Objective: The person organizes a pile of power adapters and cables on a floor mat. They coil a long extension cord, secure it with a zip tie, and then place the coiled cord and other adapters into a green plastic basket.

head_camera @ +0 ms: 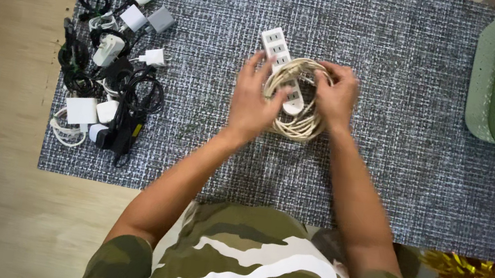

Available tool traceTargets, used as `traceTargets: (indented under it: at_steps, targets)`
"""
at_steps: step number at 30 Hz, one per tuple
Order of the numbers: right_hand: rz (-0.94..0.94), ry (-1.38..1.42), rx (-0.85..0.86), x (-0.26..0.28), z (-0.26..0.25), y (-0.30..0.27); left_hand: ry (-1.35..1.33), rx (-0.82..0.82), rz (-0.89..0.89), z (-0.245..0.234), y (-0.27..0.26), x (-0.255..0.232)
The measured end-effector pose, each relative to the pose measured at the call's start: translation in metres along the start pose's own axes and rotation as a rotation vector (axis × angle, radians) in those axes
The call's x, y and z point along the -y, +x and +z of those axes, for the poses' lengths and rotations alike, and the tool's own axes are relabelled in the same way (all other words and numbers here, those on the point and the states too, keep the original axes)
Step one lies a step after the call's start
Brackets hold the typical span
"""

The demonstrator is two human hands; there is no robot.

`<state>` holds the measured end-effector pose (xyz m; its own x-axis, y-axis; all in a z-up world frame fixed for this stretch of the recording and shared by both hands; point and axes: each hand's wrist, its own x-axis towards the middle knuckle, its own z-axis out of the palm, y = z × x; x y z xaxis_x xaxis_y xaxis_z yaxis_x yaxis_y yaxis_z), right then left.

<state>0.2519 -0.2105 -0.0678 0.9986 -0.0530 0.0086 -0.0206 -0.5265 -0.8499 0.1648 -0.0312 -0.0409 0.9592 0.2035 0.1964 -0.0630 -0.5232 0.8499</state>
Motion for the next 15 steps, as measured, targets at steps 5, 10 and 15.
traceTargets:
  at_steps: [5,10,15]
  targets:
    - [-0.16,0.126,0.084,-0.006,0.006,0.0,0.3,0.093,0.341,0.007,-0.02,-0.012]
    - [-0.223,0.14,0.079,-0.012,-0.004,-0.021,0.439,0.252,0.325,0.023,-0.021,-0.001]
    - [-0.223,0.024,0.041,-0.019,-0.011,-0.059,0.575,0.279,0.373,0.031,-0.023,0.018]
